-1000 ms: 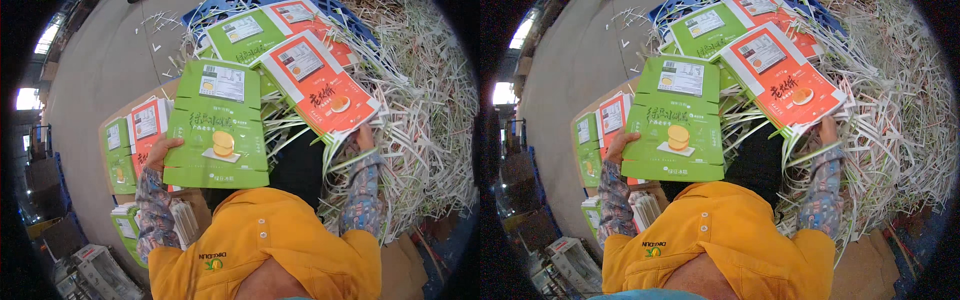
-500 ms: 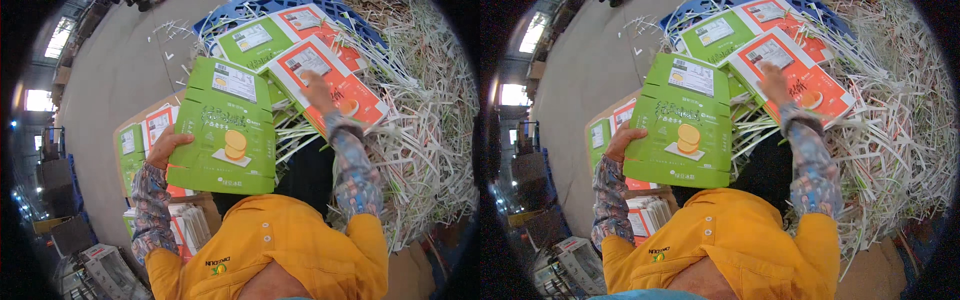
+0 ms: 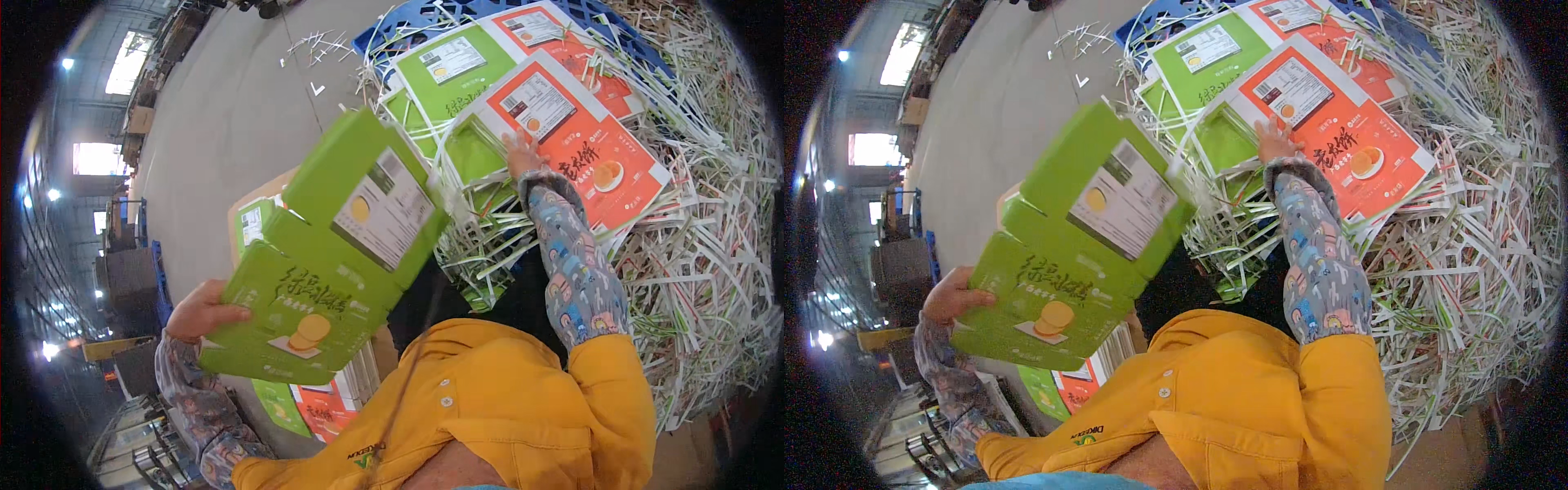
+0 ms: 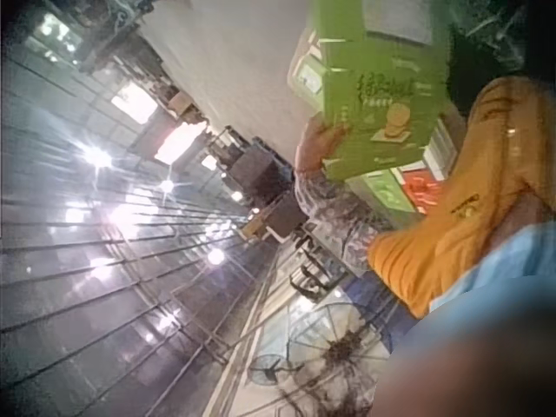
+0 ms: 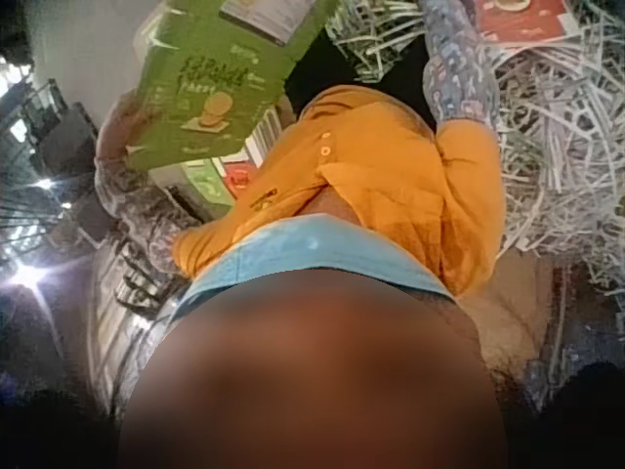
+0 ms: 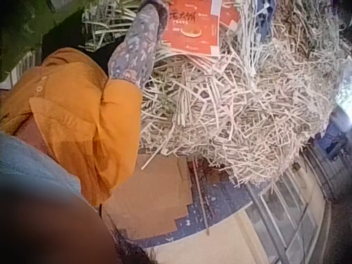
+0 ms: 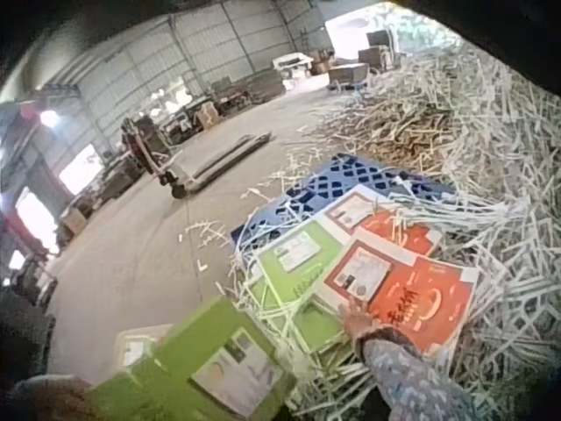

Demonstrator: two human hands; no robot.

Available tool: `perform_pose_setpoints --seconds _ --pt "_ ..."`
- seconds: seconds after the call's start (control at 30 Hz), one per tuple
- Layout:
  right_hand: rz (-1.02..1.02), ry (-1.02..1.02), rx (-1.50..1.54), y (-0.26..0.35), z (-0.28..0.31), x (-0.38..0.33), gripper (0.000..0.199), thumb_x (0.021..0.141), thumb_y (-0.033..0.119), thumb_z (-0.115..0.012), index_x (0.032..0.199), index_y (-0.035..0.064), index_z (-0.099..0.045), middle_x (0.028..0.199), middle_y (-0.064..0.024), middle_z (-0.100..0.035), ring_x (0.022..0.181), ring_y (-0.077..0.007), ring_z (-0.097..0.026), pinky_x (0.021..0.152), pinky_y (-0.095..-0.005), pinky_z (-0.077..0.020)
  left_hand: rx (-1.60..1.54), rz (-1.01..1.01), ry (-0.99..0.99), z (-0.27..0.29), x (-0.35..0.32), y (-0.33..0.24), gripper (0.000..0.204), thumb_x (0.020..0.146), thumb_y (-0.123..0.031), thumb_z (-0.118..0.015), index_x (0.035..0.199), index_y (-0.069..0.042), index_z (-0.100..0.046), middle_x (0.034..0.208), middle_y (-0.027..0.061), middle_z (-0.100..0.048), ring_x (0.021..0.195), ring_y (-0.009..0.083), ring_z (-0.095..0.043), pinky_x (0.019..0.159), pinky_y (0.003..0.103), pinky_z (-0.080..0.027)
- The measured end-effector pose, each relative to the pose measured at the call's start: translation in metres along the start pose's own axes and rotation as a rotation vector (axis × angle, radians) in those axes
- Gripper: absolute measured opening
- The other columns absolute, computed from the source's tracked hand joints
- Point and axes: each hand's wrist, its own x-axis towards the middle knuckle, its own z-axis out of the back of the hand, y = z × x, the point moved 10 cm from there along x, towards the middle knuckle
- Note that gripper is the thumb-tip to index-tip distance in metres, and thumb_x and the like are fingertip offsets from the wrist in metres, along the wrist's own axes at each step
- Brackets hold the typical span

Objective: Manually strip waste paper trimmings from cardboard packaging flats and stack the cleaned flats.

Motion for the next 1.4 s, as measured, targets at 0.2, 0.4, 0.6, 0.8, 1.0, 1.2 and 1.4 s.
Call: perform_pose_setpoints --seconds 0.2,0.4,0.6,0.8,1.0,1.2,1.4 --pt "0.198 0.036 0.175 -0.026 -0.015 0.039 0.044 0.075 0.027 -0.049 0.117 0.0172 -0.041 0.127 -0.0117 -0.030 0.115 -0.0329 -0.032 0.089 -0.0504 -0.0307 -0.213 -0.124 -0.348 0.031 -0.040 -0.026 0.029 0.069 -0.007 -0.061 0.095 0.003 -0.054 0.081 0.0046 -0.059 0.067 0.0103 -0.053 0.061 0.024 -0.044" --pt "0.239 -0.108 0.601 -0.058 0.055 0.007 0.028 0.073 0.026 -0.051 0.083 0.0000 -0.056 0.078 -0.0169 -0.058 0.072 -0.0273 -0.056 0.063 -0.0340 -0.0426 -0.236 -0.356 -0.601 0.062 -0.040 -0.070 0.031 0.070 -0.010 -0.060 0.098 0.001 -0.053 0.083 0.0061 -0.059 0.070 0.0119 -0.055 0.063 0.024 -0.045" --pt "0.249 -0.408 0.889 -0.069 0.175 -0.055 0.026 0.078 0.021 -0.051 0.088 -0.0029 -0.055 0.080 -0.0139 -0.059 0.075 -0.0191 -0.056 0.065 -0.0299 -0.0426 -0.095 -0.712 -0.434 0.031 0.026 -0.165 0.026 0.075 -0.011 -0.055 0.097 0.001 -0.053 0.081 0.0040 -0.058 0.069 0.0096 -0.052 0.059 0.023 -0.043" --pt "0.334 -0.689 0.918 -0.062 0.263 -0.104 0.028 0.079 0.018 -0.053 0.099 -0.0020 -0.052 0.092 -0.0129 -0.057 0.086 -0.0192 -0.054 0.073 -0.0295 -0.0439 0.141 -1.007 -0.292 -0.017 0.131 -0.205 0.024 0.073 -0.009 -0.052 0.095 0.000 -0.053 0.076 0.0100 -0.059 0.066 0.0170 -0.053 0.060 0.029 -0.043" --pt "0.250 -0.759 0.843 -0.088 0.263 -0.090 0.052 0.076 0.025 -0.058 0.116 -0.0010 -0.038 0.114 -0.0157 -0.044 0.102 -0.0216 -0.045 0.083 -0.0321 -0.0390 0.531 -0.953 -0.436 -0.079 0.237 -0.200 0.024 0.069 -0.020 -0.053 0.092 -0.011 -0.055 0.079 0.0169 -0.057 0.074 0.0337 -0.055 0.063 0.040 -0.044" --pt "0.311 -0.757 1.045 -0.096 0.273 -0.057 0.060 0.076 0.029 -0.056 0.120 -0.0020 -0.030 0.120 -0.0183 -0.035 0.111 -0.0253 -0.035 0.091 -0.0338 -0.0304 0.752 -0.777 -0.567 -0.090 0.227 -0.191 0.024 0.069 -0.020 -0.057 0.091 -0.011 -0.055 0.078 0.0155 -0.057 0.074 0.0348 -0.054 0.064 0.043 -0.043" --pt "0.371 -0.785 0.894 -0.065 0.295 -0.040 0.036 0.081 0.032 -0.050 0.097 0.0010 -0.053 0.091 -0.0122 -0.056 0.085 -0.0199 -0.053 0.073 -0.0292 -0.0400 0.465 -0.859 -0.846 -0.060 0.190 -0.132 0.024 0.064 -0.019 -0.061 0.085 -0.010 -0.055 0.076 0.0103 -0.057 0.076 0.0276 -0.056 0.064 0.038 -0.042"
